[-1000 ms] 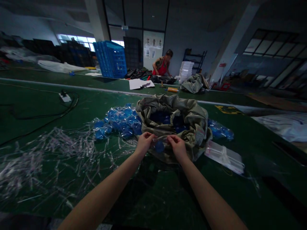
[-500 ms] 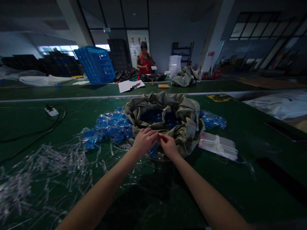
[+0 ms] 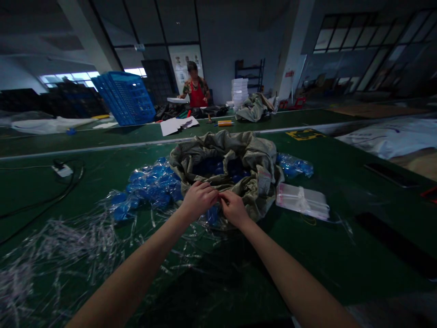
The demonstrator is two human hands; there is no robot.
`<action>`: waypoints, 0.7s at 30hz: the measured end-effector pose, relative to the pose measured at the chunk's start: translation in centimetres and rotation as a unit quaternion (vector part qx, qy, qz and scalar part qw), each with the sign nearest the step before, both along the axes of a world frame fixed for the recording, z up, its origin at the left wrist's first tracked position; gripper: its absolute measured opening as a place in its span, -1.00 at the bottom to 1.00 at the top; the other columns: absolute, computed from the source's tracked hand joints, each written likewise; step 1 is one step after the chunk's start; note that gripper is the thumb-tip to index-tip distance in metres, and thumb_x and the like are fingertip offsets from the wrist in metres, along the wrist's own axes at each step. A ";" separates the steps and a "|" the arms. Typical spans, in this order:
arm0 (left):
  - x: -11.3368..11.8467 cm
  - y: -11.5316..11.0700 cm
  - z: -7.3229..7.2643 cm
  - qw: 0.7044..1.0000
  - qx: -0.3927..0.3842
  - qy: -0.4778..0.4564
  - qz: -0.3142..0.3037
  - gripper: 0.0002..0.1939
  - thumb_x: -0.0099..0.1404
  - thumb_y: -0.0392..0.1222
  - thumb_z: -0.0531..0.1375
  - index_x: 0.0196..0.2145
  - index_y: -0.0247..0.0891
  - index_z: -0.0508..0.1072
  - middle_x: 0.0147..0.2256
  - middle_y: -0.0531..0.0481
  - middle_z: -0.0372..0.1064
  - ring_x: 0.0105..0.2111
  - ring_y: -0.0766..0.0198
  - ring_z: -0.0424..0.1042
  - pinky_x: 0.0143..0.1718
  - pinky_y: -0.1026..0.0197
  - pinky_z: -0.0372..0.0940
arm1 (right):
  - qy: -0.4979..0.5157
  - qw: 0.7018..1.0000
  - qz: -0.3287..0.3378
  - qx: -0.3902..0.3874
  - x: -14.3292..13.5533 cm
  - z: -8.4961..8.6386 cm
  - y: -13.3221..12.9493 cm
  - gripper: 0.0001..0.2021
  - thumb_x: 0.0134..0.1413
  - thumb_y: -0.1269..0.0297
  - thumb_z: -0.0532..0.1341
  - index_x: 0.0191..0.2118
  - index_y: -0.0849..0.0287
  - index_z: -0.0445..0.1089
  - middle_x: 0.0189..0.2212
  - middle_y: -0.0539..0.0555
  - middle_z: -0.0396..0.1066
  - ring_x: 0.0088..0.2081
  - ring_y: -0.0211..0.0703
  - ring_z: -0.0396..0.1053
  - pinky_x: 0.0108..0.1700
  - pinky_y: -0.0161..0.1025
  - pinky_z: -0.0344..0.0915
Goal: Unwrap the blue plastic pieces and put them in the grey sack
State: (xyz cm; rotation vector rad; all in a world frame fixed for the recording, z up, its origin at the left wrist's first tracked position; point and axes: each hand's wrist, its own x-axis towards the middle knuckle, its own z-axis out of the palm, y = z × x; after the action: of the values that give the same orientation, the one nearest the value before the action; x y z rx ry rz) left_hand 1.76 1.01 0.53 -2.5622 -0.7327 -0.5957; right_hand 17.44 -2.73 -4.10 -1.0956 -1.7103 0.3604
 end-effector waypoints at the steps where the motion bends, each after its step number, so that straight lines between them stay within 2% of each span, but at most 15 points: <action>1: 0.0 0.1 0.0 1.000 0.001 -0.004 0.003 -0.81 0.32 -0.21 0.07 -0.39 -0.23 0.45 -0.40 -0.04 0.46 -0.30 0.18 0.37 -0.23 0.11 0.13 | -0.001 1.000 0.002 0.002 -0.1 0.0 -0.1 -0.82 0.12 0.47 0.08 -0.33 0.15 0.42 -0.35 0.09 0.44 -0.27 -0.12 0.37 -0.16 -0.20 0.28; 6: 0.1 0.2 0.2 0.997 -0.010 -0.068 0.033 -0.83 0.28 -0.26 0.09 -0.40 -0.24 0.46 -0.39 -0.06 0.47 -0.29 0.17 0.39 -0.25 0.12 0.17 | 0.003 1.000 0.012 0.001 -0.2 0.0 -0.3 -0.82 0.15 0.44 0.07 -0.32 0.14 0.42 -0.36 0.08 0.43 -0.28 -0.12 0.37 -0.17 -0.21 0.28; 9: -0.1 0.0 0.2 0.994 -0.047 -0.098 0.017 -0.85 0.26 -0.26 0.10 -0.35 -0.24 0.49 -0.35 -0.06 0.50 -0.27 0.18 0.40 -0.22 0.13 0.20 | 0.014 1.000 0.000 -0.007 -0.1 -0.1 -0.2 -0.83 0.12 0.46 0.09 -0.32 0.14 0.42 -0.35 0.08 0.44 -0.27 -0.12 0.38 -0.15 -0.19 0.29; 14: -0.3 -0.2 -0.1 0.995 -0.083 -0.057 -0.023 -0.82 0.28 -0.21 0.11 -0.24 -0.20 0.52 -0.30 -0.05 0.52 -0.24 0.17 0.41 -0.21 0.12 0.19 | 0.010 1.000 0.001 -0.004 -0.1 -0.4 -0.1 -0.80 0.09 0.50 0.07 -0.33 0.13 0.41 -0.35 0.09 0.43 -0.27 -0.11 0.38 -0.15 -0.18 0.30; 21: -0.2 -0.2 -1.0 0.996 -0.068 -0.056 -0.019 -0.83 0.29 -0.21 0.12 -0.34 -0.21 0.52 -0.37 -0.04 0.53 -0.26 0.17 0.42 -0.24 0.12 0.18 | 0.004 1.000 0.000 -0.012 0.0 -0.3 -0.1 -0.81 0.09 0.50 0.08 -0.32 0.15 0.42 -0.34 0.11 0.45 -0.26 -0.11 0.39 -0.14 -0.17 0.30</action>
State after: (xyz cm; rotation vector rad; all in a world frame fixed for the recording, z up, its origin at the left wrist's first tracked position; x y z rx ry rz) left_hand 1.56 0.84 -0.44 -2.6907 -0.7877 -0.7299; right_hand 17.39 -2.88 -4.38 -1.1103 -1.7025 0.3845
